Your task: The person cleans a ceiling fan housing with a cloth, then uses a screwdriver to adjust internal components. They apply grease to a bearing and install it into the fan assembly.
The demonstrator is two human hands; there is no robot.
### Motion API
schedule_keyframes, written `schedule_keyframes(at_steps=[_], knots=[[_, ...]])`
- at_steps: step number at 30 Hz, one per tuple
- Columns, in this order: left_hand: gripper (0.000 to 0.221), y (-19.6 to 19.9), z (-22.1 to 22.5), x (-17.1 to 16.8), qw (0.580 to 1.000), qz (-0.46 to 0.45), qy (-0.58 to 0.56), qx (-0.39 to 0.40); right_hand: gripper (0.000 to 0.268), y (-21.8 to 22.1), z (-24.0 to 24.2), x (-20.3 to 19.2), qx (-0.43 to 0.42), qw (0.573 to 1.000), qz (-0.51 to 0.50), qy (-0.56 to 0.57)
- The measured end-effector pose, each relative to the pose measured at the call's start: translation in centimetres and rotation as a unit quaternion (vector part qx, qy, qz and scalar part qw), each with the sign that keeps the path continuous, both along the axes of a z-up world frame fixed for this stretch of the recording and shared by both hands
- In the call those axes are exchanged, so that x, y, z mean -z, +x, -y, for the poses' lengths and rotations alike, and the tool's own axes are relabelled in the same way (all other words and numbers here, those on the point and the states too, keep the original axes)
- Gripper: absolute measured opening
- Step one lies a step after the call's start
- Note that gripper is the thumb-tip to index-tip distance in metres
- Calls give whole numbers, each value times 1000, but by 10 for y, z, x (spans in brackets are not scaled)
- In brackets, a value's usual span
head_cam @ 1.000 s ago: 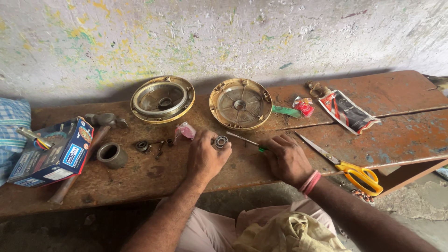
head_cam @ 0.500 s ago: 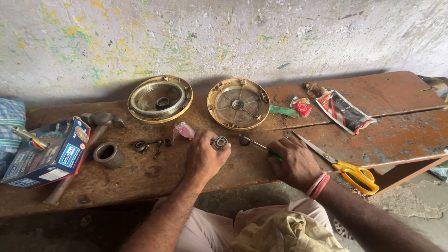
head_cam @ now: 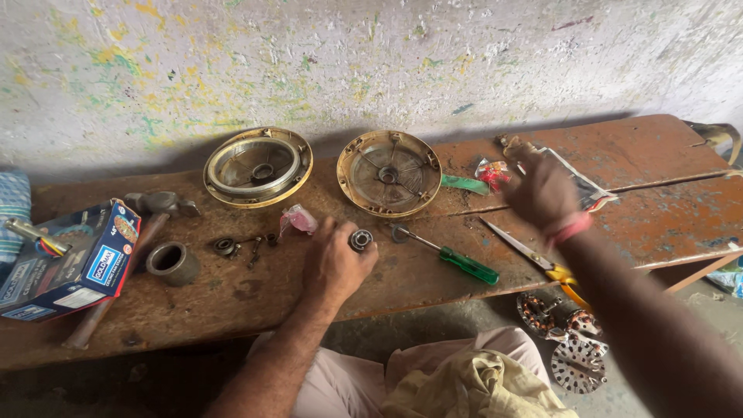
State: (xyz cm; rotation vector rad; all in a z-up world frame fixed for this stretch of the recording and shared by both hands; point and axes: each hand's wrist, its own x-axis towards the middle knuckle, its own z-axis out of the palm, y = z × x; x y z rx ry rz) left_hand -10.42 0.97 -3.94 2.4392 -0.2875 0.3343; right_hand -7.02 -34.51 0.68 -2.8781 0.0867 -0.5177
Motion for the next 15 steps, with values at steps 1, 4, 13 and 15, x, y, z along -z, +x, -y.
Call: schedule_keyframes(at_steps=[1, 4, 13, 15], knots=[[38, 0, 2, -1, 1000, -3, 15, -4, 49, 18, 25, 1, 3, 1000, 21, -20], [47, 3, 6, -2, 998, -22, 50, -10, 78, 59, 99, 19, 100, 989, -103, -42], [58, 9, 1, 6, 997, 31, -65, 10, 93, 66, 163, 50, 187, 972, -142, -4], [49, 11, -2, 11, 993, 36, -111, -2, 64, 54, 152, 26, 215, 961, -175, 10]])
